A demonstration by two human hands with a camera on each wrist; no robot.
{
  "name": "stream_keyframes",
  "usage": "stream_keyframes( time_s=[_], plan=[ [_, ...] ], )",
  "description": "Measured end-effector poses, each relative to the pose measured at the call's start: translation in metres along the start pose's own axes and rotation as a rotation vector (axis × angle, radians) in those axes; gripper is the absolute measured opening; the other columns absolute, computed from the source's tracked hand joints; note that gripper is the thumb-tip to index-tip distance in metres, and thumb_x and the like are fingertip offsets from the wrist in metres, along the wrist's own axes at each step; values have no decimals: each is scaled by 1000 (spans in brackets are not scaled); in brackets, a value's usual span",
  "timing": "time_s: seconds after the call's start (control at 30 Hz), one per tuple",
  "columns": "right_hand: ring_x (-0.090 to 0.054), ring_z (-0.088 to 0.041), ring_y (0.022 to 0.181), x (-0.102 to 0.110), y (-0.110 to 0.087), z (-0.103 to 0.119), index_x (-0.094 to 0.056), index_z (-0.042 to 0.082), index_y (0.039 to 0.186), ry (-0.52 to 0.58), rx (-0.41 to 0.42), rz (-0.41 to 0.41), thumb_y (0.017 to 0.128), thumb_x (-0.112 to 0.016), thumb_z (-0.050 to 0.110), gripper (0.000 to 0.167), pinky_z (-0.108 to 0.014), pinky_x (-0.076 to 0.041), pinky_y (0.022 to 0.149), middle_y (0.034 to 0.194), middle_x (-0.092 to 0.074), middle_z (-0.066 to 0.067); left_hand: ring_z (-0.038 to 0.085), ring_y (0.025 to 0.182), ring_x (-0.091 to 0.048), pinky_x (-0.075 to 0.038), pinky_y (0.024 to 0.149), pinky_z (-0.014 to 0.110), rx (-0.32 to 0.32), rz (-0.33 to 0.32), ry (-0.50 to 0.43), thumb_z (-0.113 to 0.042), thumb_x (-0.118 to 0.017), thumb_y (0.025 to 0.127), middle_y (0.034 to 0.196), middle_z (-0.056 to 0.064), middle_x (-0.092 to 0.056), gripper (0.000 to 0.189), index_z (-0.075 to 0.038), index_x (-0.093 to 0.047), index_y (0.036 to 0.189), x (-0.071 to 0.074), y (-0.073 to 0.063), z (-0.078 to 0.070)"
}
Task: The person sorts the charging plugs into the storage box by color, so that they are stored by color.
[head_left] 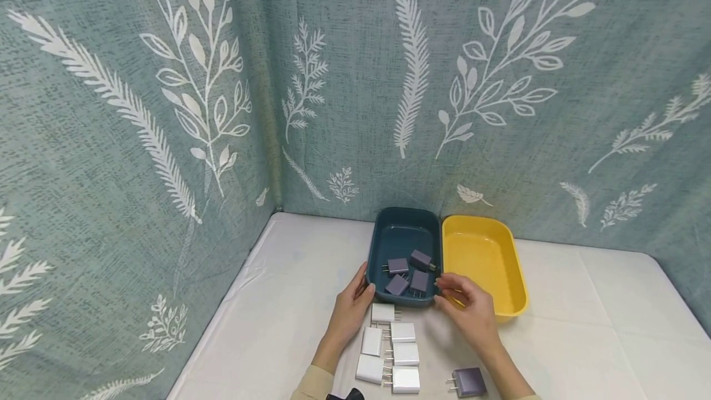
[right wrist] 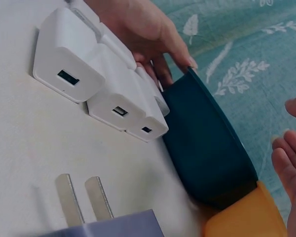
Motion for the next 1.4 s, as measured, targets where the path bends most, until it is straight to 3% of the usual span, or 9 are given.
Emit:
stream_keyframes(
  time_s=[0.27, 0.47, 0.67, 0.8, 1.03, 1.4],
  plan=[
    [-67, -3, 97, 1, -6, 1, -65, -3, 114, 37, 77, -4, 77, -79, -1, 40, -24, -58, 88, 110, -71, -15, 23, 141, -42, -38, 114, 34, -6, -31, 5, -31, -52, 101, 155, 7, -39, 55, -26, -33, 152, -5, 10, 31],
    [-68, -5, 96, 3, -9, -2, -64, -8, 113, 69, 95, 0, 76, -78, -4, 40, -28, -59, 88, 108, -71, -16, 21, 141, -42, -38, 115, 33, -10, -27, -8, -33, -53, 100, 155, 5, -39, 55, -30, -34, 152, -4, 11, 33],
    [-68, -6, 95, 6, -13, -4, -66, -3, 112, 54, 74, 6, 77, -79, 0, 37, -23, -58, 88, 108, -71, -13, 21, 141, -42, -38, 114, 34, 1, -32, -3, -31, -53, 100, 155, 5, -39, 55, -28, -34, 152, -5, 11, 34],
    [-69, -8, 95, 7, -16, -5, -67, -1, 111, 63, 68, 17, 78, -78, 0, 35, -23, -59, 87, 107, -71, -14, 25, 141, -42, -38, 114, 37, 8, -33, -9, -26, -53, 101, 154, 9, -39, 55, -22, -34, 152, -5, 9, 28],
    [-70, -8, 94, 9, -22, -5, -67, -2, 109, 88, 61, 34, 78, -76, -4, 33, -25, -60, 86, 107, -71, -17, 29, 140, -42, -38, 114, 38, -2, -3, -10, -22, -52, 101, 154, 14, -38, 55, -12, -33, 152, -1, -1, -2],
    [-71, -12, 96, 12, -29, -9, -67, 2, 111, 60, 17, 61, 80, -76, 0, 32, -24, -60, 86, 108, -72, -14, 26, 141, -41, -37, 115, 37, 15, -7, -2, -24, -51, 102, 154, 11, -38, 55, -15, -33, 153, 0, -1, -1]
  ],
)
Point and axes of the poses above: each hand's wrist, its own y-axis towards the middle knuckle, its own x-axis out of the back of the hand, z = x × y, the point moved 3 cm from there along y, towards the middle knuckle
